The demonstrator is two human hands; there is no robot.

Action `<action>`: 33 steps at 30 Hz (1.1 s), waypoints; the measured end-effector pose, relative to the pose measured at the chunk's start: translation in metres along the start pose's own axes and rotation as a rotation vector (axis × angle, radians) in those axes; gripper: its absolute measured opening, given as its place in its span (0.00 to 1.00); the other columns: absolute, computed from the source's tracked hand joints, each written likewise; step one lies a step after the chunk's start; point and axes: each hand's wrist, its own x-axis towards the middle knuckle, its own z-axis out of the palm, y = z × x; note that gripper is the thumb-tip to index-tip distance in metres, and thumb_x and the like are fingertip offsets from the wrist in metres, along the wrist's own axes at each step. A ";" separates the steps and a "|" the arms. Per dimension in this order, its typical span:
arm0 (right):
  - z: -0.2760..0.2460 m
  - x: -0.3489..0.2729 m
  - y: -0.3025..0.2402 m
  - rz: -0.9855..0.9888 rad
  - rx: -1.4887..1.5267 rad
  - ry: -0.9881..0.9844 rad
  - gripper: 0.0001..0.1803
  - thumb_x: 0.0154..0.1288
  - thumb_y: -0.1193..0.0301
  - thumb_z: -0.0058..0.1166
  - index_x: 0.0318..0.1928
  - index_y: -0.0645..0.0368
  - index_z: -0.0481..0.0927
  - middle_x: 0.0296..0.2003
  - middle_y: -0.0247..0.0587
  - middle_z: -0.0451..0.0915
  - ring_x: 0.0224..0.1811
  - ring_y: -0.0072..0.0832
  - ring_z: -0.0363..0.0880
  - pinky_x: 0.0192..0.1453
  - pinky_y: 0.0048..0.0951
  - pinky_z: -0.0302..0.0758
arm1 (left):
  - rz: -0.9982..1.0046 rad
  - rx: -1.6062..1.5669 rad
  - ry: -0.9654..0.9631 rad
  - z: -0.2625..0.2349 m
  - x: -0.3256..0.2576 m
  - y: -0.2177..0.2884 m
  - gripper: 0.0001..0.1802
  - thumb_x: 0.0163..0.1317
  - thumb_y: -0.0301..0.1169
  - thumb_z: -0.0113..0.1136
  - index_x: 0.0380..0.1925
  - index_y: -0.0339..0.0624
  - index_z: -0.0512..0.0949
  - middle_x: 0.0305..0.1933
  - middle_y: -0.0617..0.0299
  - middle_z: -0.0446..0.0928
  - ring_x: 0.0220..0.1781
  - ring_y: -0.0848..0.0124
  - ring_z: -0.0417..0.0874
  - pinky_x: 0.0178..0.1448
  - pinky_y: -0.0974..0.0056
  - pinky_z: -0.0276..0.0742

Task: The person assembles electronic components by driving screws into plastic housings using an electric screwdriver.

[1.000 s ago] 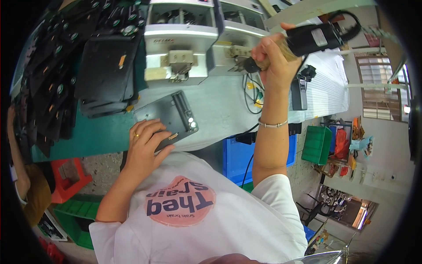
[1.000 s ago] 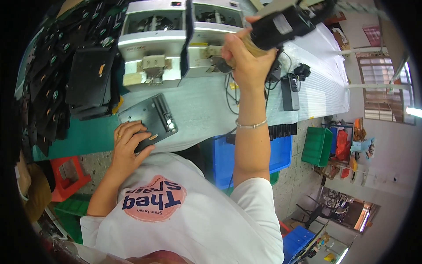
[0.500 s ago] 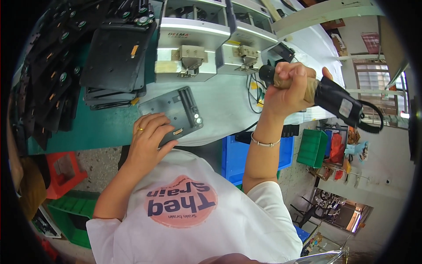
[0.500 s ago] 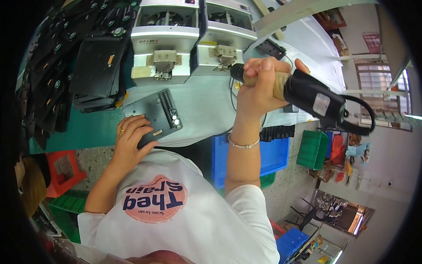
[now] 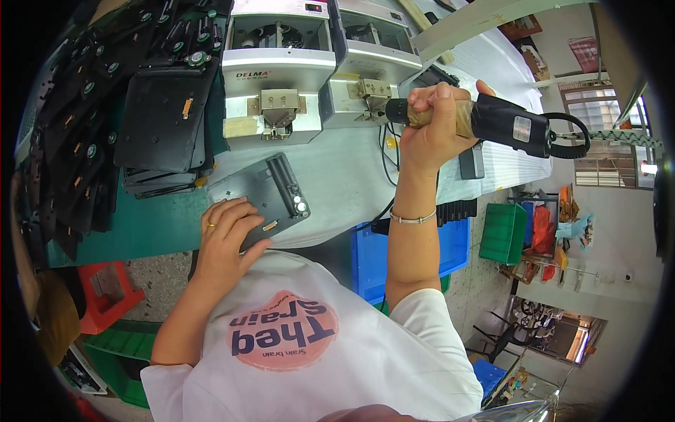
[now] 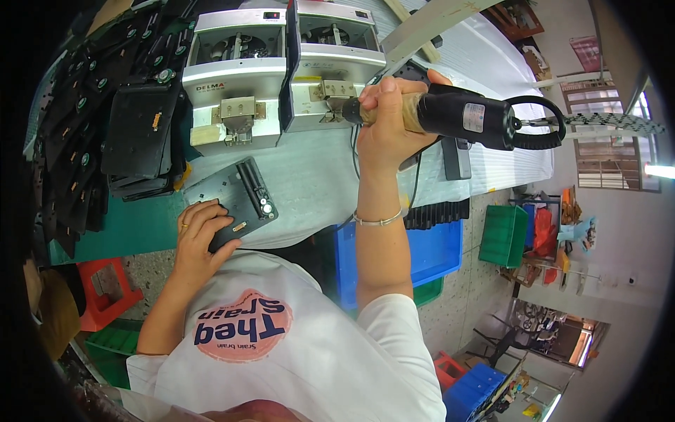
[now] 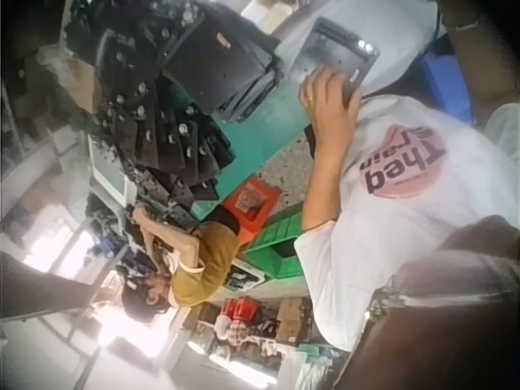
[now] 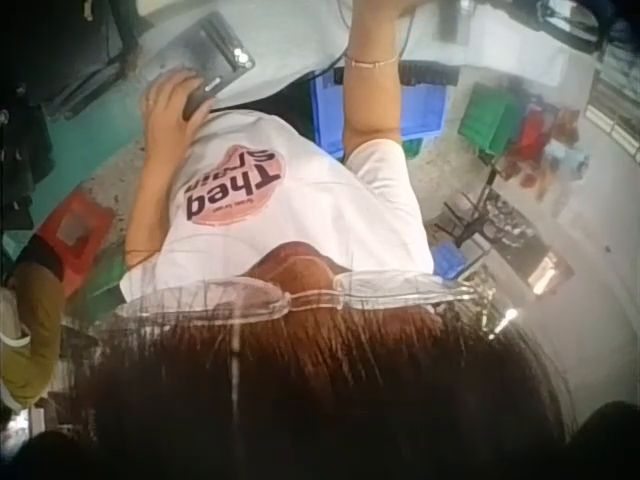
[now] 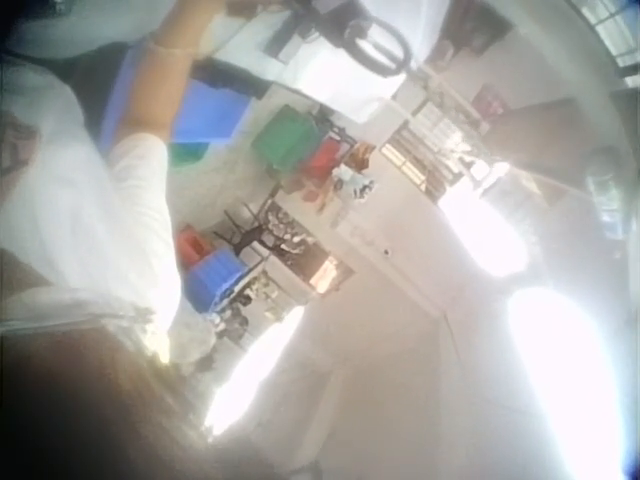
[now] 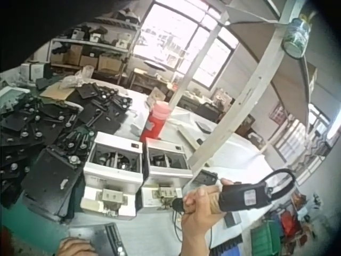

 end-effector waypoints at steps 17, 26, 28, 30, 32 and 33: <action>-0.007 0.041 0.012 0.288 0.137 -0.504 0.28 0.60 0.80 0.57 0.60 0.60 0.64 0.23 0.39 0.72 0.18 0.24 0.68 0.26 0.31 0.72 | 0.006 0.004 0.004 -0.001 0.000 0.001 0.23 0.44 0.30 0.74 0.43 0.42 0.77 0.51 0.59 0.75 0.62 0.57 0.72 0.67 0.50 0.61; 0.012 0.035 0.007 0.279 -0.054 -0.225 0.23 0.61 0.83 0.57 0.55 0.62 0.67 0.20 0.37 0.73 0.17 0.23 0.70 0.25 0.30 0.75 | 0.026 -0.001 0.052 0.003 -0.004 -0.006 0.24 0.45 0.31 0.73 0.45 0.41 0.77 0.52 0.58 0.76 0.62 0.57 0.73 0.68 0.50 0.62; 0.009 0.031 0.003 0.268 0.031 -0.206 0.26 0.57 0.85 0.59 0.55 0.64 0.65 0.23 0.38 0.76 0.19 0.25 0.76 0.24 0.29 0.76 | 0.026 -0.011 0.061 0.004 -0.005 -0.006 0.25 0.46 0.32 0.73 0.45 0.41 0.78 0.52 0.56 0.77 0.62 0.56 0.74 0.69 0.50 0.61; 0.007 0.022 -0.002 0.297 0.036 -0.190 0.26 0.59 0.85 0.58 0.57 0.62 0.65 0.22 0.36 0.73 0.18 0.24 0.73 0.26 0.29 0.75 | 0.006 -0.013 0.075 0.005 -0.006 -0.005 0.25 0.46 0.33 0.73 0.46 0.41 0.77 0.52 0.56 0.77 0.62 0.55 0.74 0.69 0.50 0.62; 0.015 0.005 -0.018 0.330 0.119 -0.177 0.26 0.61 0.84 0.56 0.58 0.61 0.64 0.22 0.35 0.72 0.18 0.23 0.70 0.25 0.30 0.74 | -0.035 -0.007 0.088 0.006 -0.008 -0.005 0.26 0.47 0.33 0.73 0.47 0.41 0.77 0.52 0.55 0.77 0.61 0.55 0.74 0.68 0.49 0.62; 0.020 -0.007 -0.029 0.356 0.196 -0.197 0.25 0.62 0.84 0.54 0.58 0.60 0.63 0.22 0.35 0.71 0.18 0.23 0.69 0.25 0.30 0.72 | -0.017 -0.023 0.089 0.005 -0.006 -0.005 0.27 0.47 0.33 0.73 0.49 0.41 0.77 0.53 0.54 0.77 0.61 0.55 0.74 0.68 0.49 0.62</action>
